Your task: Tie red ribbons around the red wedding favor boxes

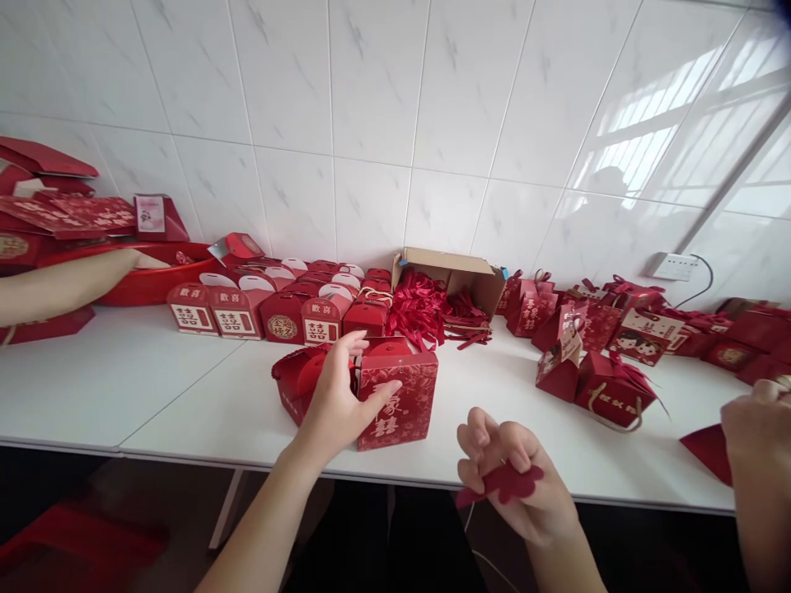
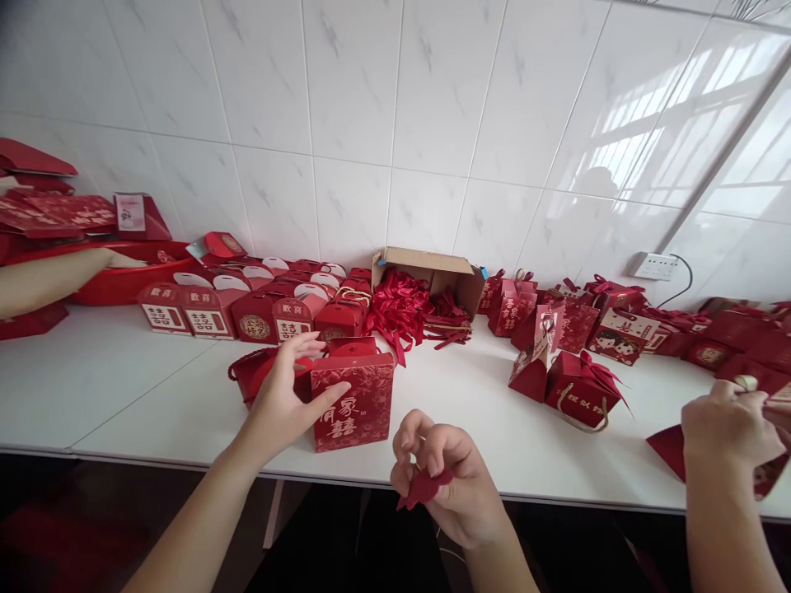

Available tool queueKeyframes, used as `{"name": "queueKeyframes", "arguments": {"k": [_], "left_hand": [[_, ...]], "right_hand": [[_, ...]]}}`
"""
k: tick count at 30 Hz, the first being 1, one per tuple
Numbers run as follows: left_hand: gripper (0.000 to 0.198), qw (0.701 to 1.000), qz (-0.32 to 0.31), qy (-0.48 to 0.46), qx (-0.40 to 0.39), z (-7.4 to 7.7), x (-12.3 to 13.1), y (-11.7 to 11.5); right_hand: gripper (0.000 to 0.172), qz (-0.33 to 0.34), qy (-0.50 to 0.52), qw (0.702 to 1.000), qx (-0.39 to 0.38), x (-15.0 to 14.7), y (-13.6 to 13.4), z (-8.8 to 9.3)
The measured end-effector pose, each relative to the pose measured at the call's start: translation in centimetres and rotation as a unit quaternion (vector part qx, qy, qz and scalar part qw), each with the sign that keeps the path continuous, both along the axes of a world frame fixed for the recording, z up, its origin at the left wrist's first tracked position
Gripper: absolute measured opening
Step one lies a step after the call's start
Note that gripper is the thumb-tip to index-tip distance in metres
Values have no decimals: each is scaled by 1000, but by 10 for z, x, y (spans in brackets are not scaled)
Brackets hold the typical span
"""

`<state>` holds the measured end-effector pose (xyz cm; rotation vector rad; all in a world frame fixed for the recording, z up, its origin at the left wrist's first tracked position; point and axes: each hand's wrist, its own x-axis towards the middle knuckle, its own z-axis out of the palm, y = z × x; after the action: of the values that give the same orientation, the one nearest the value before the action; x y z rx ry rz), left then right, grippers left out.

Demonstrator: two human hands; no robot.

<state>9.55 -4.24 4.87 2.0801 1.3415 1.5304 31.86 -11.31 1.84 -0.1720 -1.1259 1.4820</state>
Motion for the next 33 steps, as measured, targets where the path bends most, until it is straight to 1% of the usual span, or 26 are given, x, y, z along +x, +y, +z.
{"name": "queueKeyframes", "arguments": {"k": [2,3,5,7,8,11,15,19,23,28,33], "left_hand": [[67,998,-52,-4,-26,2,-1,6],[63,997,-72,-9,-36,3,0,6],[43,993,-102,-13,-53,3,1,6],[21,990,-119,-16,-73,0,4,4],[16,989,-121,-25,-80,-2,7,3],[15,985,-123,-87,-85,-10,15,0],[15,970,-153,-158,-107,-19,24,-3],[17,967,-154,-161,-125,-21,27,-4],[18,970,-149,-157,-114,-24,26,-4],[20,971,-155,-154,-102,-27,26,-5],[20,968,-173,-158,-92,-28,26,-8]], "right_hand": [[20,-66,-40,997,18,7,0,-2],[21,-94,-60,994,23,9,0,-3],[22,-126,-95,987,20,10,2,-4],[22,-137,-120,983,10,7,7,-3],[21,-143,-131,981,7,5,11,-2],[16,-169,-157,973,14,-6,25,-2],[8,-212,-173,961,41,-21,46,-5],[4,-251,-206,945,51,-34,56,-6],[4,-273,-227,934,47,-42,57,-4],[5,-291,-236,926,50,-44,57,-2],[5,-298,-242,921,63,-42,55,-4]]}}
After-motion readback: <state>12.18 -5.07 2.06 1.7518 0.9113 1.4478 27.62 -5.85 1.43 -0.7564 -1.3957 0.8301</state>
